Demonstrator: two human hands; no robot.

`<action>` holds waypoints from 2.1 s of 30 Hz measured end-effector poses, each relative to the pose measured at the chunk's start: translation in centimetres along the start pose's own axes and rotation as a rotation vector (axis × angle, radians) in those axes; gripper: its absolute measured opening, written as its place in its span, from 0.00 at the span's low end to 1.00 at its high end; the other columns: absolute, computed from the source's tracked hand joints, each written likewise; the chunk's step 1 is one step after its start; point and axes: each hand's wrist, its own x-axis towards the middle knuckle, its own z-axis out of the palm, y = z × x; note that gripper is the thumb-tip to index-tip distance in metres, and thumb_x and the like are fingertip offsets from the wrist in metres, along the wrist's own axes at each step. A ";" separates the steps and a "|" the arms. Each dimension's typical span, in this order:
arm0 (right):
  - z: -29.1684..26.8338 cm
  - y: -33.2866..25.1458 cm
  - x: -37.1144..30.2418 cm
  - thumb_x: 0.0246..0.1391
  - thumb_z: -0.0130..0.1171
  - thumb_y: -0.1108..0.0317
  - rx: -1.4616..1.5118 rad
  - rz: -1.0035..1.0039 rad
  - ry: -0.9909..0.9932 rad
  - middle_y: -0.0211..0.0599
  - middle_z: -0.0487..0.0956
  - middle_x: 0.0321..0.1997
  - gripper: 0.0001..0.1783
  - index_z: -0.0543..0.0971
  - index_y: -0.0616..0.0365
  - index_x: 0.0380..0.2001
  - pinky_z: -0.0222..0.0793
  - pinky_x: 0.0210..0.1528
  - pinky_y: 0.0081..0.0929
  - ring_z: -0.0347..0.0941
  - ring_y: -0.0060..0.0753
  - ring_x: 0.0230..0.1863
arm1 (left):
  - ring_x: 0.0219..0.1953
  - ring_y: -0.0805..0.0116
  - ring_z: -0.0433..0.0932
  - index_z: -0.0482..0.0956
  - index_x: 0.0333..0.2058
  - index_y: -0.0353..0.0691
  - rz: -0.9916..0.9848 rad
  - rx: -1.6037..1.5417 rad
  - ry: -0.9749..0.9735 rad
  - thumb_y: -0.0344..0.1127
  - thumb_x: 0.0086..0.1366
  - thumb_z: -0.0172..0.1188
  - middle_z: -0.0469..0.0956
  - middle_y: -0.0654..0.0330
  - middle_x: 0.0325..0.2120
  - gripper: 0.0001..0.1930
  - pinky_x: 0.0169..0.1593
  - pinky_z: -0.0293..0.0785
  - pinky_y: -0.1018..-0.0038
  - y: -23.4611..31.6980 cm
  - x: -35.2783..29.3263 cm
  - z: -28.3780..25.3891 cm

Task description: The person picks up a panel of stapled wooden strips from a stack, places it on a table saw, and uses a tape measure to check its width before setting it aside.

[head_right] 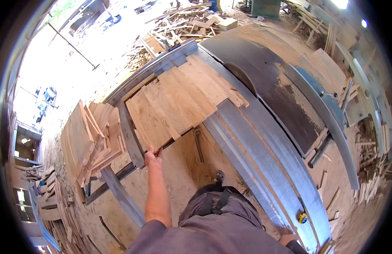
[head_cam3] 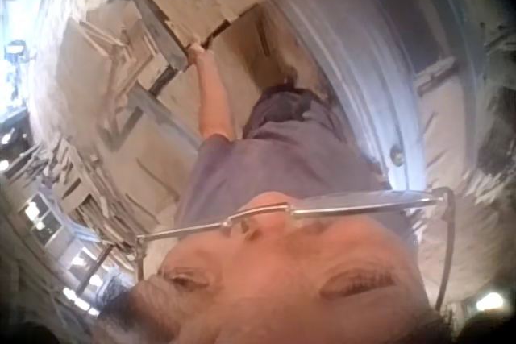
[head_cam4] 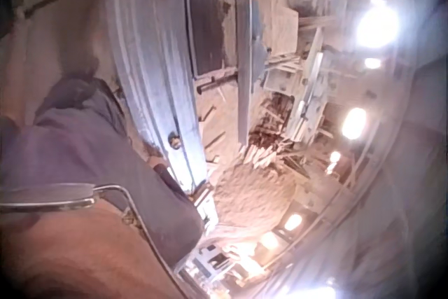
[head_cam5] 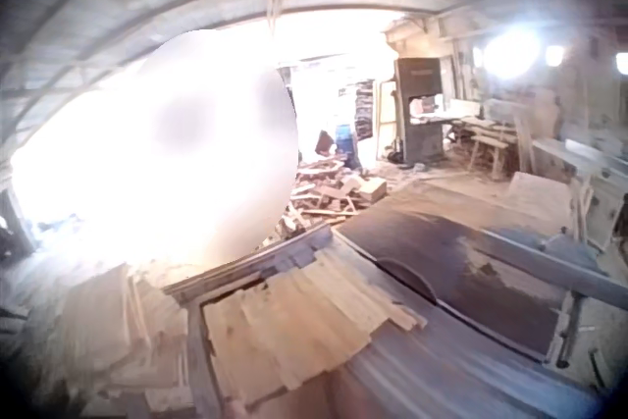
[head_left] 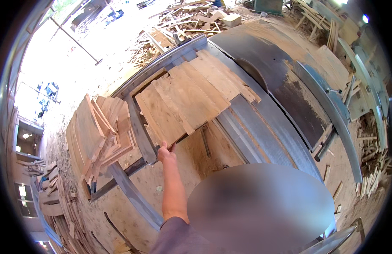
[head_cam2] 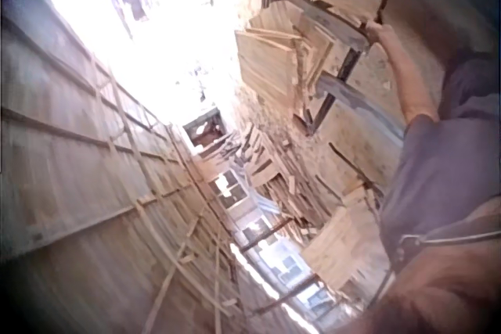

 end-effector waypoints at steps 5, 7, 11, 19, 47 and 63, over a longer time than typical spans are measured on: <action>-5.2 -0.3 3.0 0.70 0.42 0.66 -0.015 -0.021 0.068 0.65 0.71 0.56 0.21 0.71 0.63 0.61 0.79 0.48 0.59 0.76 0.63 0.51 | 0.42 0.48 0.82 0.73 0.52 0.26 -0.001 0.035 -0.046 0.32 0.71 0.60 0.79 0.47 0.43 0.17 0.47 0.86 0.53 -3.3 -1.8 -2.9; -8.1 0.3 4.5 0.70 0.42 0.66 -0.048 -0.044 0.118 0.65 0.71 0.56 0.21 0.71 0.63 0.61 0.79 0.48 0.59 0.76 0.64 0.51 | 0.37 0.49 0.83 0.76 0.47 0.25 -0.033 0.109 -0.045 0.35 0.70 0.62 0.81 0.44 0.41 0.16 0.44 0.86 0.61 -3.9 -1.2 -3.5; -11.6 1.8 4.9 0.70 0.42 0.66 -0.479 -0.106 0.305 0.65 0.71 0.56 0.21 0.71 0.63 0.61 0.78 0.49 0.60 0.76 0.64 0.51 | 0.40 0.54 0.79 0.77 0.44 0.22 0.373 0.675 -0.338 0.36 0.68 0.61 0.80 0.44 0.40 0.17 0.44 0.81 0.62 -0.6 9.6 -9.0; -13.2 2.1 -0.6 0.69 0.42 0.68 -0.905 0.122 0.433 0.68 0.71 0.59 0.23 0.73 0.62 0.63 0.73 0.50 0.66 0.73 0.73 0.54 | 0.51 0.44 0.76 0.72 0.54 0.20 0.061 0.212 -0.128 0.38 0.71 0.58 0.75 0.38 0.49 0.23 0.51 0.85 0.53 1.9 1.7 -1.4; -5.3 -3.8 4.2 0.53 0.55 0.79 -0.427 -0.907 0.195 0.47 0.81 0.46 0.23 0.77 0.60 0.53 0.74 0.53 0.39 0.79 0.47 0.47 | 0.33 0.65 0.75 0.78 0.42 0.30 -0.124 0.984 -0.335 0.45 0.72 0.59 0.78 0.53 0.31 0.18 0.34 0.73 0.68 -13.1 -6.4 -7.4; 27.7 9.8 -27.7 0.51 0.68 0.76 -0.050 0.862 -1.383 0.39 0.82 0.51 0.27 0.77 0.61 0.56 0.76 0.53 0.39 0.79 0.37 0.50 | 0.24 0.75 0.73 0.81 0.37 0.36 -0.166 1.128 -0.434 0.51 0.73 0.58 0.79 0.59 0.24 0.21 0.27 0.68 0.76 -4.6 -11.5 -20.8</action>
